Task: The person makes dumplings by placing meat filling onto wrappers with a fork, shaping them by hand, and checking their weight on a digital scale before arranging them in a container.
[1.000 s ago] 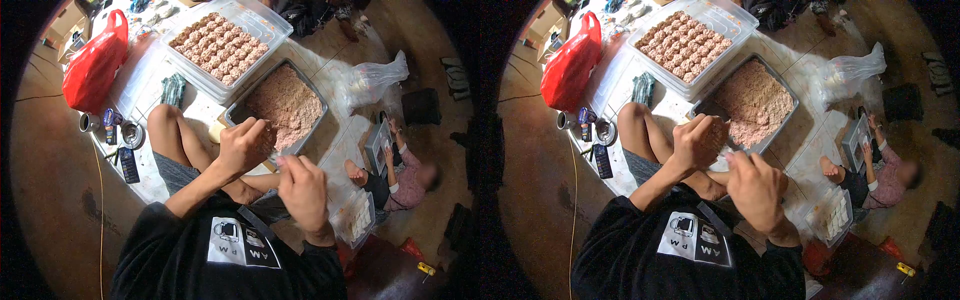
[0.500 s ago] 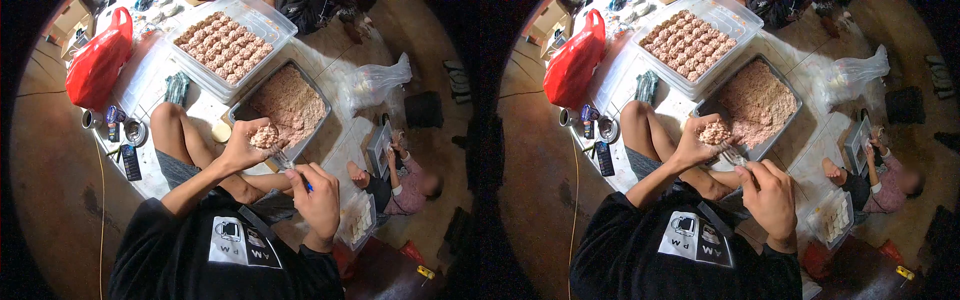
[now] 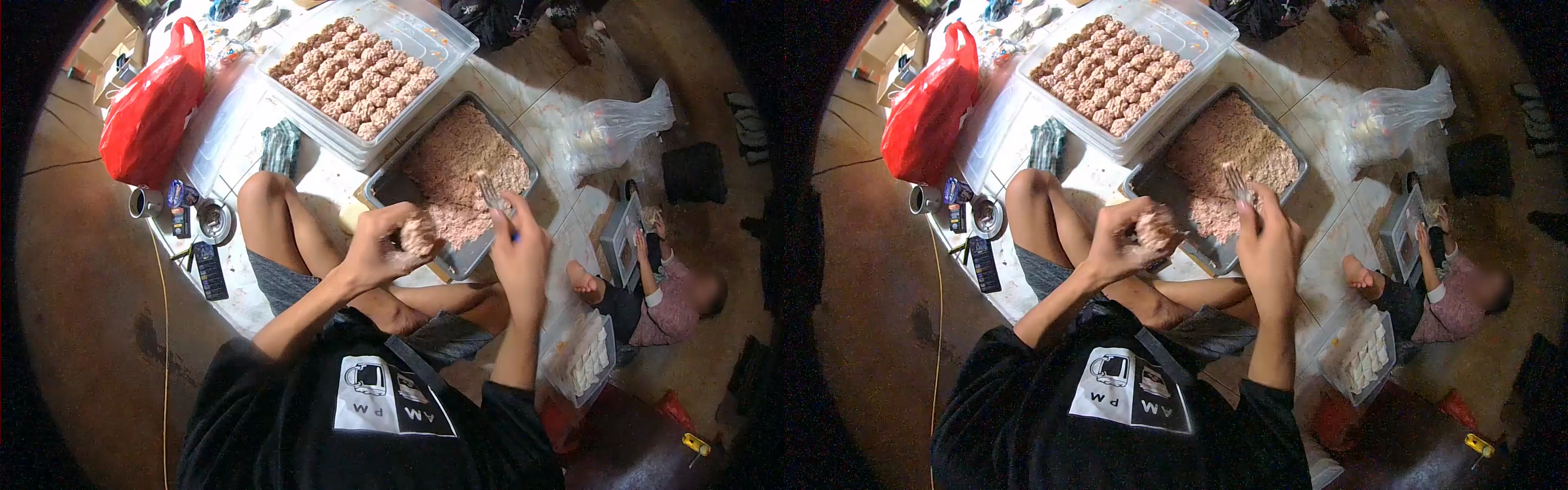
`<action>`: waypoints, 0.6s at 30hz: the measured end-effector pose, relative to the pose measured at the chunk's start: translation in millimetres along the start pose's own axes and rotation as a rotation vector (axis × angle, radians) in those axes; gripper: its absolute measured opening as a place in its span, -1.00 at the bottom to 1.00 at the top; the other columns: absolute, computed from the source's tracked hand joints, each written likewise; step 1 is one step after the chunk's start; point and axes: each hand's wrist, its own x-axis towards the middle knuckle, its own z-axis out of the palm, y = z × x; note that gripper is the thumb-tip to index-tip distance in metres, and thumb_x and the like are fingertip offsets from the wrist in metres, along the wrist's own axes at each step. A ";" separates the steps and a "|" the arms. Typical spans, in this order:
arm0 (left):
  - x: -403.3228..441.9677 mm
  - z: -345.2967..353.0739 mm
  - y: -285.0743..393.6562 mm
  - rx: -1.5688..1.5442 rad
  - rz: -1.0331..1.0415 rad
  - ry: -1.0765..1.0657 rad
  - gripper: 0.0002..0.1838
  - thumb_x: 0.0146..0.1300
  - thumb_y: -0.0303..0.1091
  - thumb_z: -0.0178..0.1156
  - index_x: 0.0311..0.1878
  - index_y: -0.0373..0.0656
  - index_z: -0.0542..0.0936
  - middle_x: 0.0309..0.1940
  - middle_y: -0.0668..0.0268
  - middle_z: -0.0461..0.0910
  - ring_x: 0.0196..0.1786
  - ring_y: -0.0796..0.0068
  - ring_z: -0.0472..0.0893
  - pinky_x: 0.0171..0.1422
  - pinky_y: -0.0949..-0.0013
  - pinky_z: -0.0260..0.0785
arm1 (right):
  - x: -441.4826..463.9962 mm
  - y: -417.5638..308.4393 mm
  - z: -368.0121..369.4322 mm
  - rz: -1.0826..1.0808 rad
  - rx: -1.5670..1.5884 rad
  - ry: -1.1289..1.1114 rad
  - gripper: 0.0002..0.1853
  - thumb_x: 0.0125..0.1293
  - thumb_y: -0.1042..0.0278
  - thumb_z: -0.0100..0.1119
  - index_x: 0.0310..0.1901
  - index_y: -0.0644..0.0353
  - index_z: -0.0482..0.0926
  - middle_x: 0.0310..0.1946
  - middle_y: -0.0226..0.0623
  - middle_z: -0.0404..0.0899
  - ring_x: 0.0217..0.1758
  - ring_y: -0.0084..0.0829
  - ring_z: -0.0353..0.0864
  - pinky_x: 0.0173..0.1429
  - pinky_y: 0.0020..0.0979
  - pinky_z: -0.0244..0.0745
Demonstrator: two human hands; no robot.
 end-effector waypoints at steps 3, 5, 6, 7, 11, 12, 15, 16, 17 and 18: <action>3.5 -2.2 13.9 -0.327 -0.262 0.174 -0.67 0.20 -0.40 0.61 -0.31 -0.18 0.54 -0.44 0.45 0.58 -0.34 0.75 0.52 -0.24 0.50 0.41 | 38.8 94.9 78.5 -0.032 -0.204 0.003 -0.73 0.48 0.31 0.27 0.12 0.22 0.66 -0.22 0.18 0.74 -0.13 0.25 0.74 -0.04 0.12 0.59; -2.8 -3.3 -4.4 -0.309 -0.329 0.045 -0.67 0.21 -0.41 0.60 -0.32 -0.18 0.53 -0.45 0.46 0.59 -0.34 0.76 0.52 -0.26 0.50 0.40 | 32.9 147.9 88.5 -0.027 -0.354 -0.034 -0.76 0.46 0.30 0.30 0.05 0.21 0.68 -0.25 0.17 0.75 -0.15 0.27 0.73 -0.06 0.15 0.57; -2.4 -7.5 -11.8 -0.293 -0.353 -0.009 -0.67 0.21 -0.42 0.60 -0.32 -0.19 0.53 -0.46 0.46 0.59 -0.35 0.77 0.52 -0.26 0.50 0.40 | 36.3 157.0 89.9 -0.037 -0.426 -0.049 -0.78 0.44 0.30 0.32 0.02 0.21 0.68 -0.26 0.17 0.75 -0.17 0.27 0.73 -0.07 0.16 0.56; -3.1 -12.3 -11.1 -0.236 -0.344 -0.050 -0.68 0.22 -0.44 0.58 -0.32 -0.18 0.53 -0.48 0.46 0.58 -0.35 0.79 0.50 -0.26 0.49 0.41 | 42.5 141.9 78.8 -0.027 -0.424 -0.028 -0.79 0.43 0.29 0.33 -0.01 0.20 0.69 -0.26 0.15 0.75 -0.18 0.27 0.73 -0.07 0.15 0.56; 7.2 -5.8 -6.8 -0.183 -0.375 -0.123 -0.72 0.16 -0.46 0.57 -0.28 -0.26 0.57 -0.46 0.40 0.60 -0.31 0.76 0.53 -0.20 0.49 0.45 | -7.0 -2.8 -17.0 -0.023 -0.135 0.003 -0.81 0.39 0.27 0.42 -0.12 0.19 0.72 -0.28 0.03 0.77 -0.21 0.21 0.75 -0.12 0.07 0.60; 8.0 -3.2 -6.0 -0.135 -0.352 -0.171 -0.72 0.13 -0.47 0.56 -0.26 -0.28 0.58 -0.43 0.39 0.60 -0.28 0.75 0.55 -0.17 0.50 0.47 | -28.1 -27.0 -27.2 -0.131 -0.081 -0.012 -0.81 0.37 0.29 0.45 -0.12 0.19 0.71 -0.29 0.01 0.76 -0.22 0.17 0.76 -0.16 0.02 0.61; 12.8 1.1 11.2 -0.051 -0.057 -0.135 -0.71 -0.01 -0.44 0.49 -0.26 -0.29 0.60 -0.47 0.08 0.67 -0.41 0.17 0.69 -0.21 0.22 0.53 | -52.1 -58.0 -16.6 -0.281 0.073 -0.119 -0.83 0.33 0.35 0.50 -0.14 0.18 0.71 -0.33 -0.05 0.75 -0.28 0.06 0.78 -0.26 -0.08 0.61; 15.6 -3.4 23.2 0.020 -0.227 -0.227 -0.67 -0.09 -0.44 0.46 -0.25 -0.29 0.58 -0.44 -0.01 0.66 -0.33 -0.12 0.68 -0.17 0.13 0.55 | -44.8 -49.3 -12.8 -0.249 0.018 -0.201 -0.83 0.32 0.37 0.50 -0.12 0.17 0.73 -0.32 -0.09 0.75 -0.30 0.03 0.78 -0.27 -0.10 0.62; 12.1 -2.1 20.3 0.092 -0.147 -0.220 -0.67 -0.09 -0.43 0.47 -0.25 -0.29 0.57 -0.45 -0.01 0.64 -0.32 -0.14 0.68 -0.18 0.12 0.54 | -51.3 -50.8 -17.5 -0.245 0.009 -0.164 -0.83 0.33 0.36 0.50 -0.12 0.17 0.73 -0.31 -0.08 0.75 -0.30 0.04 0.78 -0.26 -0.10 0.62; 12.1 -1.2 17.2 0.168 -0.064 -0.199 -0.66 -0.09 -0.43 0.48 -0.26 -0.28 0.56 -0.46 -0.01 0.62 -0.32 -0.15 0.67 -0.19 0.10 0.53 | -56.4 -54.6 -24.1 -0.255 0.001 -0.129 -0.83 0.33 0.36 0.50 -0.12 0.17 0.73 -0.29 -0.08 0.76 -0.29 0.05 0.78 -0.26 -0.09 0.62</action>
